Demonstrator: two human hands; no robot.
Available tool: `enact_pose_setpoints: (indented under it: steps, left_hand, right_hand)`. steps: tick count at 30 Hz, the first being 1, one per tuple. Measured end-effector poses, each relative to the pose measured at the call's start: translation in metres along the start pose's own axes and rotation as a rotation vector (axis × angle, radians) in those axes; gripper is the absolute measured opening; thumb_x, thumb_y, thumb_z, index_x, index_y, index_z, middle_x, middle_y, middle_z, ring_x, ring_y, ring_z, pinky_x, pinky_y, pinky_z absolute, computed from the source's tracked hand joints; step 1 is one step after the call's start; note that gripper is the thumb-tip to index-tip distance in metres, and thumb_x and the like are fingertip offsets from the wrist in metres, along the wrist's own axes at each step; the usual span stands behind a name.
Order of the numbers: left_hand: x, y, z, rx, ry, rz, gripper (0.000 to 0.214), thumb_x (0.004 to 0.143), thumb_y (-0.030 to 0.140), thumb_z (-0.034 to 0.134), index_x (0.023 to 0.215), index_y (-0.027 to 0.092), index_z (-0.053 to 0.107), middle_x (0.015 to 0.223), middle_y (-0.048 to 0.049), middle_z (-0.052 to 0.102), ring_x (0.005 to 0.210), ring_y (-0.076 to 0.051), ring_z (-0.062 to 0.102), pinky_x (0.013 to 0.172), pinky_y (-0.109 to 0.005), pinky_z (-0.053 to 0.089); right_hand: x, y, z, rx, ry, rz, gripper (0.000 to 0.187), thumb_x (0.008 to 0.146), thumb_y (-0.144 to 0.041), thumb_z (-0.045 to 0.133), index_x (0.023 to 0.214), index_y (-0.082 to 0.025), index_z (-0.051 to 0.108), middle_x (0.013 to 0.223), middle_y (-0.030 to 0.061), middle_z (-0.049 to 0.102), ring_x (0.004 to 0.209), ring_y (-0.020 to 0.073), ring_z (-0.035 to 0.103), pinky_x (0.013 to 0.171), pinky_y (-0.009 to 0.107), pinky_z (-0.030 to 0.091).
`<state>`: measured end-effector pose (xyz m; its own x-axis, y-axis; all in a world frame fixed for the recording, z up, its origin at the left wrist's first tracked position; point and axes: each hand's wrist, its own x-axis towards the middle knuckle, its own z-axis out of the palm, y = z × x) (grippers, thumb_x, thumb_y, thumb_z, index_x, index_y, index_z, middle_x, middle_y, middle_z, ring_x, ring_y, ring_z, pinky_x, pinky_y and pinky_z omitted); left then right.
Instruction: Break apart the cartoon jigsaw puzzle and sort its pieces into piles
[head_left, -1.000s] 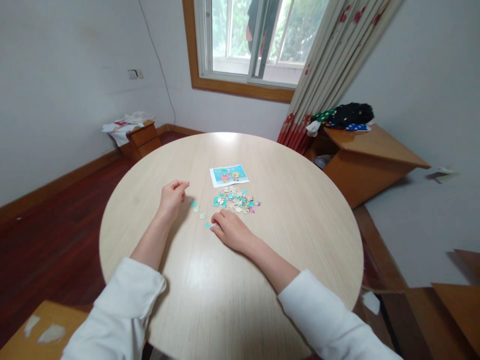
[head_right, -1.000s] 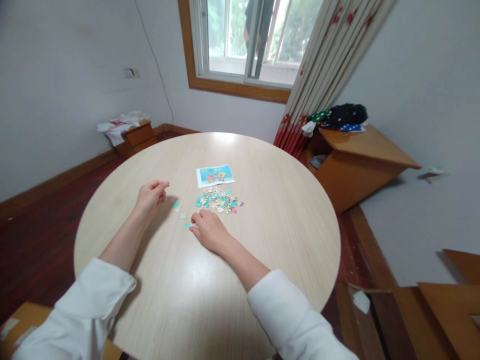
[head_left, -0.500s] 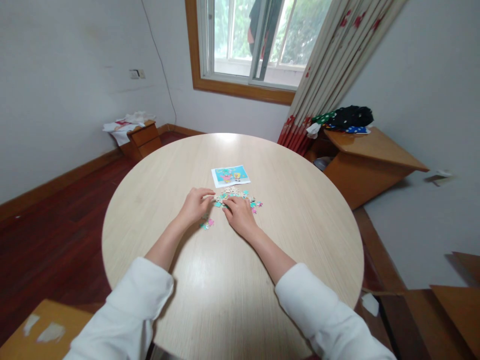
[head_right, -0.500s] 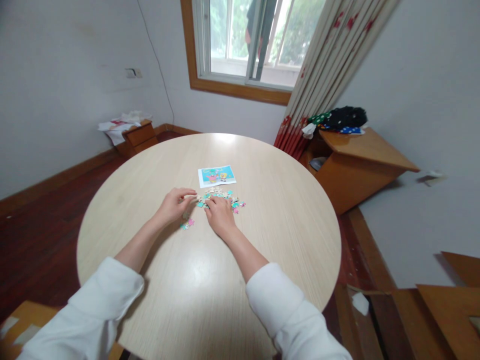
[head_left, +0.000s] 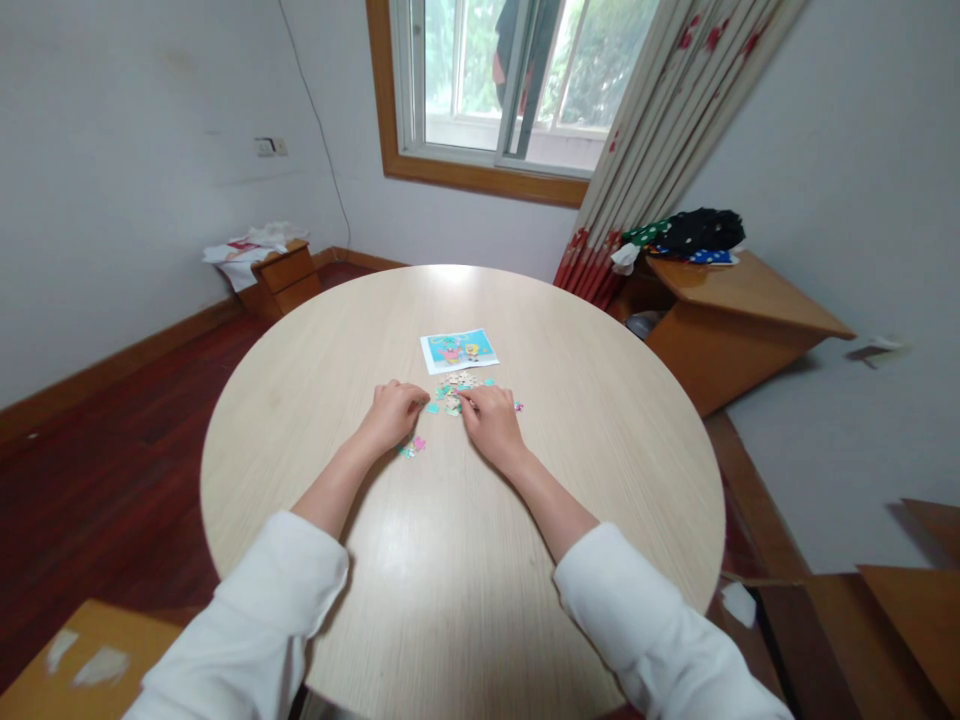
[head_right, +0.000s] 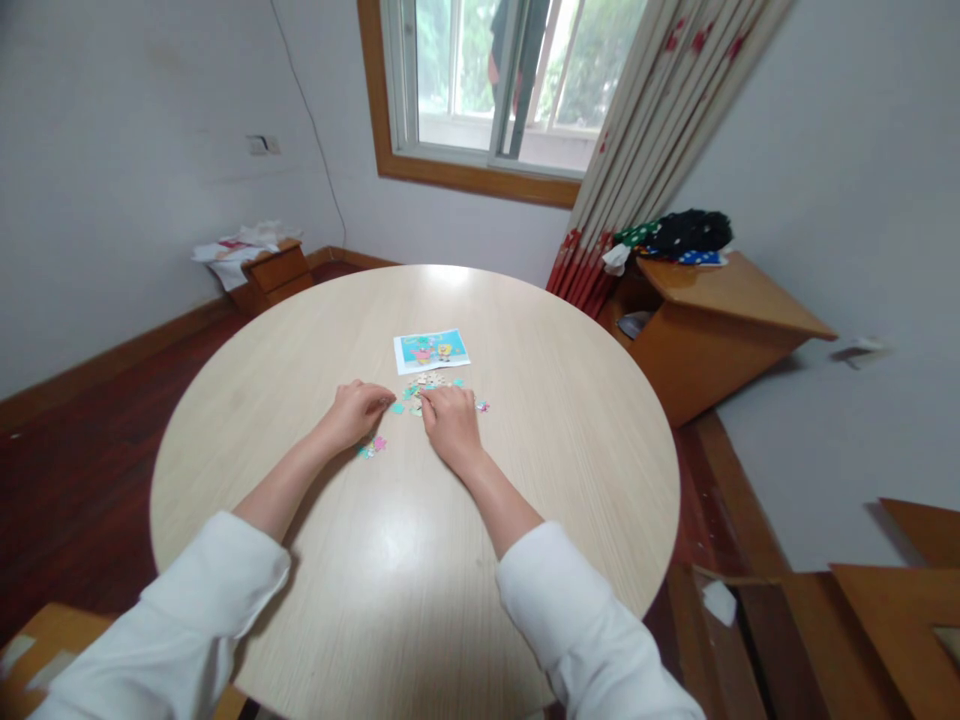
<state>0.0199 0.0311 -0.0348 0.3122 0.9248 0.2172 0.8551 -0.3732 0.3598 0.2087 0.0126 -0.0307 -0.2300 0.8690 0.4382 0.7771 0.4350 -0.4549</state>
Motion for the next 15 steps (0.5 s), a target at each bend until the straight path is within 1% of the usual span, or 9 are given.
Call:
enact_pose_setpoints:
  steps: [2, 5, 7, 9, 12, 15]
  left_hand:
    - [0.001, 0.0, -0.002, 0.009, 0.0, -0.026, 0.024, 0.086, 0.018, 0.048, 0.093, 0.022, 0.071, 0.099, -0.0062, 0.073, 0.093, -0.026, 0.059, 0.083, -0.039, 0.035]
    - [0.0, 0.001, -0.005, 0.011, 0.015, -0.047, 0.021, 0.086, 0.021, 0.05, 0.09, 0.02, 0.07, 0.095, -0.0072, 0.073, 0.091, -0.026, 0.061, 0.083, -0.04, 0.035]
    - [0.0, 0.001, -0.007, 0.003, 0.037, -0.058, 0.021, 0.086, 0.023, 0.049, 0.086, 0.019, 0.07, 0.091, -0.0079, 0.073, 0.089, -0.026, 0.061, 0.083, -0.04, 0.036]
    - [0.0, 0.0, -0.007, -0.021, 0.062, -0.069, 0.021, 0.085, 0.023, 0.05, 0.083, 0.018, 0.07, 0.087, -0.0079, 0.073, 0.086, -0.025, 0.062, 0.083, -0.039, 0.038]
    - [0.0, -0.003, -0.007, -0.128, 0.105, -0.086, 0.019, 0.082, 0.022, 0.051, 0.083, 0.018, 0.07, 0.087, -0.0077, 0.072, 0.082, -0.022, 0.062, 0.079, -0.035, 0.041]
    - [0.002, -0.004, -0.006, -0.285, 0.18, -0.12, 0.02, 0.08, 0.024, 0.051, 0.083, 0.017, 0.07, 0.088, -0.0072, 0.071, 0.077, -0.019, 0.061, 0.073, -0.031, 0.044]
  right_hand:
    - [-0.003, -0.005, 0.0, 0.125, -0.015, -0.017, 0.022, 0.087, -0.014, 0.05, 0.098, -0.017, 0.069, 0.097, 0.0084, 0.071, 0.092, 0.0198, 0.06, 0.084, 0.033, 0.04]
    - [-0.009, -0.015, 0.002, 0.258, -0.142, -0.028, 0.021, 0.084, -0.011, 0.052, 0.095, -0.017, 0.069, 0.093, 0.0071, 0.071, 0.085, 0.0168, 0.062, 0.079, 0.029, 0.043]
    - [-0.013, -0.021, 0.002, 0.276, -0.234, -0.016, 0.02, 0.082, -0.009, 0.053, 0.089, -0.017, 0.07, 0.085, 0.0053, 0.071, 0.078, 0.0153, 0.061, 0.075, 0.027, 0.044]
    - [-0.015, -0.025, 0.003, 0.266, -0.288, 0.01, 0.02, 0.081, -0.008, 0.052, 0.084, -0.017, 0.07, 0.078, 0.0037, 0.07, 0.072, 0.0139, 0.06, 0.07, 0.025, 0.043]
    - [-0.014, -0.027, 0.003, 0.245, -0.321, 0.053, 0.02, 0.08, -0.007, 0.052, 0.081, -0.016, 0.069, 0.071, 0.0019, 0.067, 0.065, 0.0125, 0.056, 0.066, 0.024, 0.04]
    - [-0.013, -0.027, 0.003, 0.215, -0.336, 0.075, 0.02, 0.079, -0.006, 0.052, 0.08, -0.016, 0.069, 0.068, 0.0013, 0.065, 0.062, 0.012, 0.054, 0.063, 0.023, 0.039]
